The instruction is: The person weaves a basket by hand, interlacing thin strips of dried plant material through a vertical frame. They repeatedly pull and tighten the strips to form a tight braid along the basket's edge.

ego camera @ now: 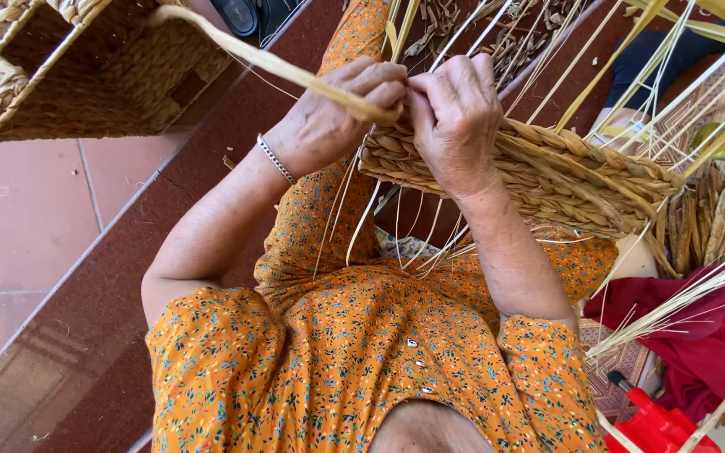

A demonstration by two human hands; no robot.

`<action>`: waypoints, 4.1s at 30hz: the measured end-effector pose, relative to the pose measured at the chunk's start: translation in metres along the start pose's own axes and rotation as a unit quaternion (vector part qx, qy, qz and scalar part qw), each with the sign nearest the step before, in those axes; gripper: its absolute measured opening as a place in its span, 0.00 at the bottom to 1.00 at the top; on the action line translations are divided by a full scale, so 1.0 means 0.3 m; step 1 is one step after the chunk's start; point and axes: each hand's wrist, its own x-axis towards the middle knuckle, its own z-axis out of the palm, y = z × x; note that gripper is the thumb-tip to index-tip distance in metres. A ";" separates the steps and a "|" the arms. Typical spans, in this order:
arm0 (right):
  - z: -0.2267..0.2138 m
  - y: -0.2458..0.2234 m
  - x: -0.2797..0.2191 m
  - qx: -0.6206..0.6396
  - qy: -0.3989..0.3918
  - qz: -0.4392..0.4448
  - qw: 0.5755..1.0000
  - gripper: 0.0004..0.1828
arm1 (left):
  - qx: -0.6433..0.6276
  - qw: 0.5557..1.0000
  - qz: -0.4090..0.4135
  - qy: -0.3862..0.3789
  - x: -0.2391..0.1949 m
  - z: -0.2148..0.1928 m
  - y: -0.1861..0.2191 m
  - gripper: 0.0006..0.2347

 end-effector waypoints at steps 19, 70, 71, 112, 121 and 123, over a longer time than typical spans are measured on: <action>-0.157 -0.015 0.091 0.096 -0.011 -0.039 0.995 0.11 | -0.107 0.990 -0.055 0.073 0.128 0.061 -0.002 0.11; -0.048 0.139 -0.040 -0.095 -0.038 0.034 0.994 0.24 | -0.088 0.995 -0.021 0.041 0.084 0.007 0.017 0.09; -0.040 0.144 -0.056 -0.106 -0.039 0.037 0.993 0.25 | -0.073 0.995 -0.070 0.008 0.104 0.018 0.011 0.08; -0.379 0.266 0.060 0.086 -0.333 0.158 0.926 0.16 | -0.158 0.978 -0.138 -0.006 0.193 0.090 0.060 0.10; -0.075 0.275 -0.069 -0.093 -0.122 0.032 0.988 0.23 | -0.044 0.999 0.019 -0.014 0.115 0.127 0.011 0.08; -0.066 0.277 -0.094 -0.129 -0.135 0.036 0.982 0.22 | -0.065 0.997 -0.030 0.012 0.149 0.154 -0.038 0.08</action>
